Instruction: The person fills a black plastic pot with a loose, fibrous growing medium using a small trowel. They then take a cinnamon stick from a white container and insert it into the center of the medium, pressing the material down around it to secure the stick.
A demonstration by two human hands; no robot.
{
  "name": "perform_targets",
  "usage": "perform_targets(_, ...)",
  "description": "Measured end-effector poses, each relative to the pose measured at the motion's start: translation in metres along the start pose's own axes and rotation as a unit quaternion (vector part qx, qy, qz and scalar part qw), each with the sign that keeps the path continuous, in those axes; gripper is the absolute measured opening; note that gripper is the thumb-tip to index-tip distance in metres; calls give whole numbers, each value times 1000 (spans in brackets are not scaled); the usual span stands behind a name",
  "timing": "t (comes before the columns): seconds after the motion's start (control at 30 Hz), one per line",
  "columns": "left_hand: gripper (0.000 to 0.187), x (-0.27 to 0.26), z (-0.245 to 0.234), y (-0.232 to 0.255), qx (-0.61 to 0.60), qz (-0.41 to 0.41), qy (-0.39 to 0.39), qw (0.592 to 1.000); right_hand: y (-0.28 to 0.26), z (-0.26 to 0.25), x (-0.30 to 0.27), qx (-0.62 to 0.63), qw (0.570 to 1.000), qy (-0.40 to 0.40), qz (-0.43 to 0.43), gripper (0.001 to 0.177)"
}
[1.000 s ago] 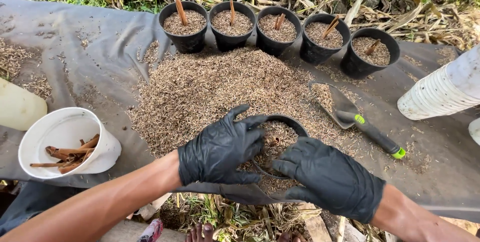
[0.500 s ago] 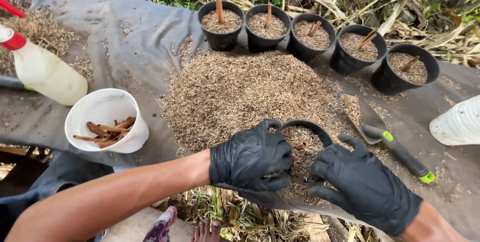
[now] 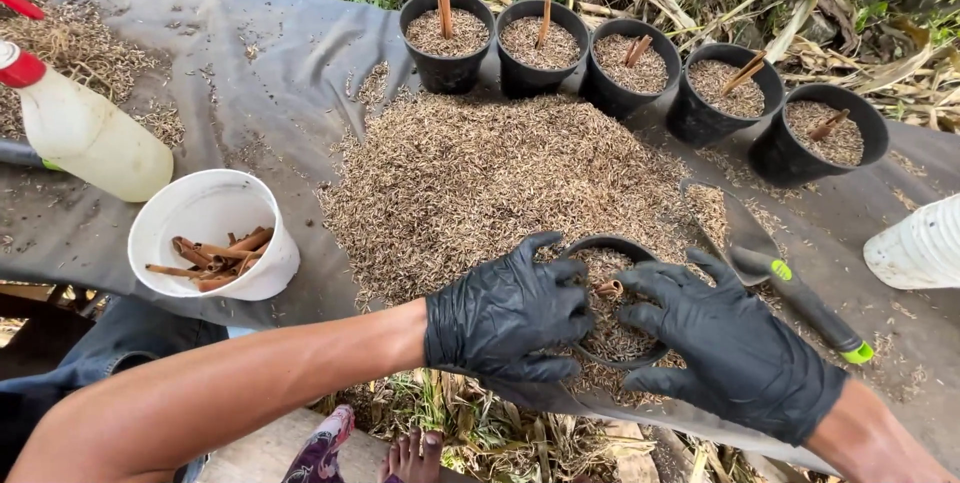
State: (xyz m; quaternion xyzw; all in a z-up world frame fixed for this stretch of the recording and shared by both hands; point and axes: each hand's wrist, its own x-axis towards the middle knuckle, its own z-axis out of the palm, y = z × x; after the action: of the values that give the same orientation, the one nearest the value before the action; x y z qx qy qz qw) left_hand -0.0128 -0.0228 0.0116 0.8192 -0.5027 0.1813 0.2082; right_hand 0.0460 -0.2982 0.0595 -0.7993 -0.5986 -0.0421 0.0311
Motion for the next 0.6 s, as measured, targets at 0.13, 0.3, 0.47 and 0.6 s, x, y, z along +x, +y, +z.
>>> perform_targets(0.13,54,1,-2,-3,38,-64,-52,996,-1,-3,2,2,1000,-17,6,66)
perform_targets(0.3,65,3,3,-4,17,-70,-62,995,-2,6,3,-30,999,-1,-15,91)
perform_targets(0.47,68,5,7,-6,26,-71,-76,994,-1,7,0,24,1000,-10,-3,65)
perform_targets(0.6,74,2,16,-10,164,-43,-126,978,-5,-1,1,8,1000,4,-3,72)
